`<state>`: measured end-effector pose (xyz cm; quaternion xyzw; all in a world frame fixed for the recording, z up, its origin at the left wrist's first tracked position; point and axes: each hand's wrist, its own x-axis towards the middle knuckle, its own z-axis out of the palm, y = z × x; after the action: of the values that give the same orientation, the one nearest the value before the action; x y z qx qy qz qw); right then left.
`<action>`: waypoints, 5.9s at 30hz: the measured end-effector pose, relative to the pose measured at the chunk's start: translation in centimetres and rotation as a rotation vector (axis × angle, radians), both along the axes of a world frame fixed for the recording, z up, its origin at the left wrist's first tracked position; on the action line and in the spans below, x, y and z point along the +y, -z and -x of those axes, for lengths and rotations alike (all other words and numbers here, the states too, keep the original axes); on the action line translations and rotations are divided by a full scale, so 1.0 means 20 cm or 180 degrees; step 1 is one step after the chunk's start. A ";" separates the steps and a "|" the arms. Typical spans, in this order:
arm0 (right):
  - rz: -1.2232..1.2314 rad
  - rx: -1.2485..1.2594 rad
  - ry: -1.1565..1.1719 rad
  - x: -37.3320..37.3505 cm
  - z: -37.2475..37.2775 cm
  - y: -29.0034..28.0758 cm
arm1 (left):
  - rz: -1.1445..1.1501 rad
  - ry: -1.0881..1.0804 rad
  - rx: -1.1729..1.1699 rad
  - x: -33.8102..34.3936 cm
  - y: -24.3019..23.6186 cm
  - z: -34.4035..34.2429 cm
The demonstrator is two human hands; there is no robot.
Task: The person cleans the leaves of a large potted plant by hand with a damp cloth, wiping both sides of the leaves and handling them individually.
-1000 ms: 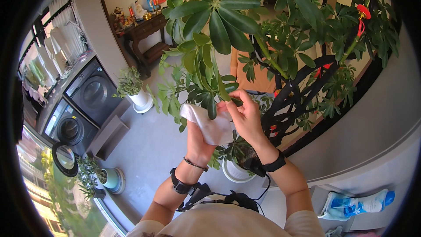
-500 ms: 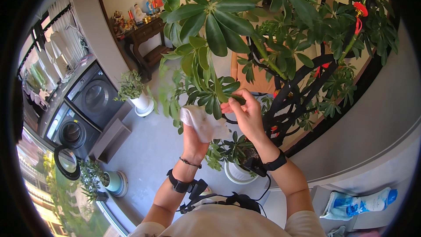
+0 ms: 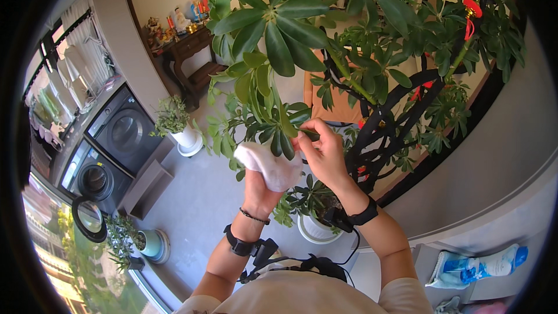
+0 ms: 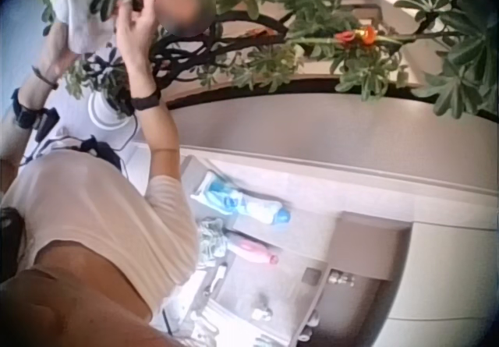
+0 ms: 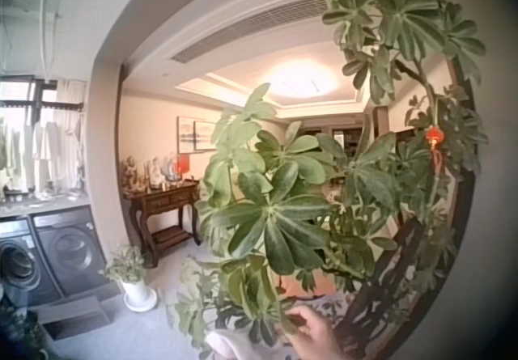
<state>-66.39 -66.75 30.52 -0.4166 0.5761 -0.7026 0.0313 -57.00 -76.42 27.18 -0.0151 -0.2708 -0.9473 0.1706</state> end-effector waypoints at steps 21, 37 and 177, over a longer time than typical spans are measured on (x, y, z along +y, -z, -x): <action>-0.0282 0.0437 0.0458 -0.02 0.00 0.07 | 0.0076 -0.0700 -0.1136 0.02 0.03 0.08; -0.0168 0.0345 0.0383 -0.01 0.03 0.06 | 0.0447 -0.1071 -0.0548 0.04 0.06 0.07; -0.0781 -0.1028 -0.0503 -0.04 -0.24 0.20 | 0.0131 0.0836 -0.0920 -0.16 0.43 -0.46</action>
<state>-61.65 -67.62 26.53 -0.3356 0.6103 -0.6802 0.2287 -47.70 -79.58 18.58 0.0824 -0.3074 -0.9480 0.0046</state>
